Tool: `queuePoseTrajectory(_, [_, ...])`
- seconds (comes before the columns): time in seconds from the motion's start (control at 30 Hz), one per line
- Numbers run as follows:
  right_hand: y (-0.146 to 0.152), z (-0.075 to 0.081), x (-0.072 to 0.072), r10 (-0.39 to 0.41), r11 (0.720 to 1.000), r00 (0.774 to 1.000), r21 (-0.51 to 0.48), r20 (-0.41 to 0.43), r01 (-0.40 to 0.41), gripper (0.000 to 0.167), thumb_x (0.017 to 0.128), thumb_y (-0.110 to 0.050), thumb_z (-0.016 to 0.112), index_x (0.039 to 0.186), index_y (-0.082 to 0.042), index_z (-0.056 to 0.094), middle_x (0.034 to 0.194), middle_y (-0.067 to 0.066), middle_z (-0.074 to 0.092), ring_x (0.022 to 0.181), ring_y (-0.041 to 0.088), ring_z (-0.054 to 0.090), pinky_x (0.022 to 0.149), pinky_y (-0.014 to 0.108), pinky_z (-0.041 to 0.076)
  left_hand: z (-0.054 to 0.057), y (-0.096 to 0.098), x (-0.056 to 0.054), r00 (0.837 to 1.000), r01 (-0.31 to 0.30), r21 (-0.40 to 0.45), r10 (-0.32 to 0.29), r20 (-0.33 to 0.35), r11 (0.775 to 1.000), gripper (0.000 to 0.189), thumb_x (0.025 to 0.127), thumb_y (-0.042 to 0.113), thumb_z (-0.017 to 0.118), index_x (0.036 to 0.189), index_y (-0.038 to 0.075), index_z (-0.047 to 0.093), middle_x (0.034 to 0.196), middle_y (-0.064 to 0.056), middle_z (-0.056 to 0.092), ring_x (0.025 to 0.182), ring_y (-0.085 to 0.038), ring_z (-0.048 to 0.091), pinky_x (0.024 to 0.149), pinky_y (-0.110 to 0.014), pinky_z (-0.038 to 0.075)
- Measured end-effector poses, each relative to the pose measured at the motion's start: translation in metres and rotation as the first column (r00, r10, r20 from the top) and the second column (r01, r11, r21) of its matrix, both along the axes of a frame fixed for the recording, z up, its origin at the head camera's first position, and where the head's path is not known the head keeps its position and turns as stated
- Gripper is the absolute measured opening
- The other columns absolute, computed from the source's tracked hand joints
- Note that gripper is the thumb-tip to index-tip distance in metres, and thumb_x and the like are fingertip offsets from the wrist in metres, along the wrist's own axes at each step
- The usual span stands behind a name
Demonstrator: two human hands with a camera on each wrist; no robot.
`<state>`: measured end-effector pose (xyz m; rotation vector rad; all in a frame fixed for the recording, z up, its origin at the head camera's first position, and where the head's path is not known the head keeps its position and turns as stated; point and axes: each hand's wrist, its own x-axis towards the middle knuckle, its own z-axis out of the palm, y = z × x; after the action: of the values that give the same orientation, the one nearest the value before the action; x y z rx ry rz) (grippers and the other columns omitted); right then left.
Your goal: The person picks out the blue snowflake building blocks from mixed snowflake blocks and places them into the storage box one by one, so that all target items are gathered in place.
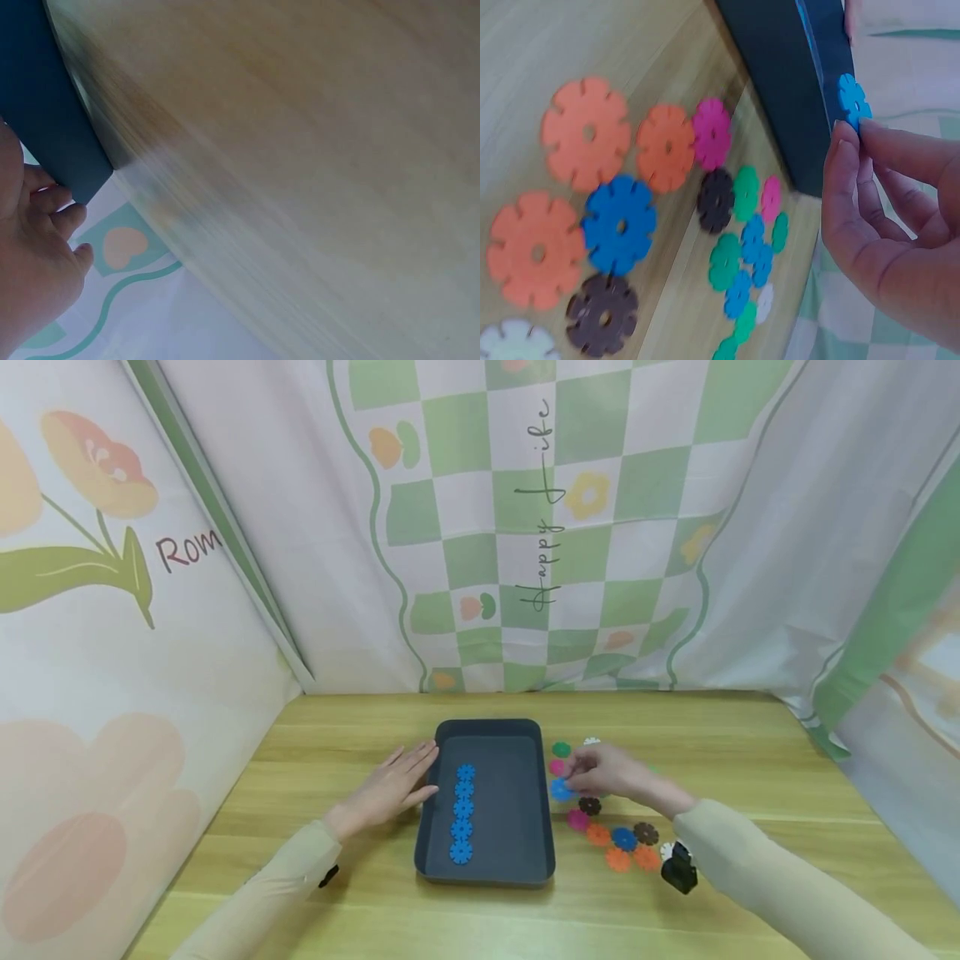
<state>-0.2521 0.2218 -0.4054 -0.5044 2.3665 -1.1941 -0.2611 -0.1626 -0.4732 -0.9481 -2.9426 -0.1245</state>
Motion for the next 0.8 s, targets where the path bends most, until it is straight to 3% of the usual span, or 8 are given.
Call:
queuePoseTrajectory(0.37, [-0.038,-0.001,-0.002,0.075,0.996,0.997,-0.051,0.023,-0.074,0.015,0.094,-0.009,0.065,0.101,0.004,0.064,0.096,0.015,0.068,0.085,0.022,0.068,0.080,0.041,0.061,0.000,0.001,0.000,1.000,-0.001,-0.001,0.001,-0.010,1.000,0.070,0.105,0.053,0.037,0.157,0.007,0.026,0.165,-0.009,0.025,0.152,-0.025,0.029,0.125,-0.048,0.023])
queuePoseTrajectory(0.57, [-0.061,-0.002,-0.001,0.118,0.992,0.993,-0.046,0.021,-0.117,0.012,0.092,-0.006,0.067,0.098,0.004,0.066,0.088,0.017,0.069,0.081,0.024,0.071,0.078,0.040,0.062,0.001,0.000,0.001,1.000,0.003,-0.003,-0.003,0.002,1.000,0.071,0.105,0.053,0.036,0.158,0.008,0.024,0.165,-0.009,0.024,0.153,-0.025,0.028,0.125,-0.049,0.023])
queuePoseTrajectory(0.67, [-0.070,-0.004,0.000,0.146,0.989,0.989,-0.026,-0.005,-0.147,0.010,0.090,-0.004,0.068,0.095,0.004,0.067,0.083,0.017,0.071,0.078,0.027,0.071,0.075,0.039,0.063,0.001,0.000,0.001,1.000,0.000,-0.003,0.000,0.007,1.000,0.071,0.105,0.054,0.035,0.158,0.008,0.024,0.166,-0.008,0.024,0.153,-0.025,0.028,0.126,-0.048,0.022])
queuePoseTrajectory(0.8, [-0.081,-0.009,0.003,0.159,0.987,0.986,0.038,-0.041,-0.158,0.005,0.088,-0.003,0.070,0.091,0.000,0.068,0.079,0.011,0.072,0.073,0.020,0.070,0.070,0.035,0.062,0.000,0.000,0.000,1.000,0.009,0.013,-0.009,-0.010,1.000,0.070,0.105,0.051,0.038,0.157,0.006,0.027,0.165,-0.010,0.026,0.152,-0.026,0.029,0.125,-0.050,0.024])
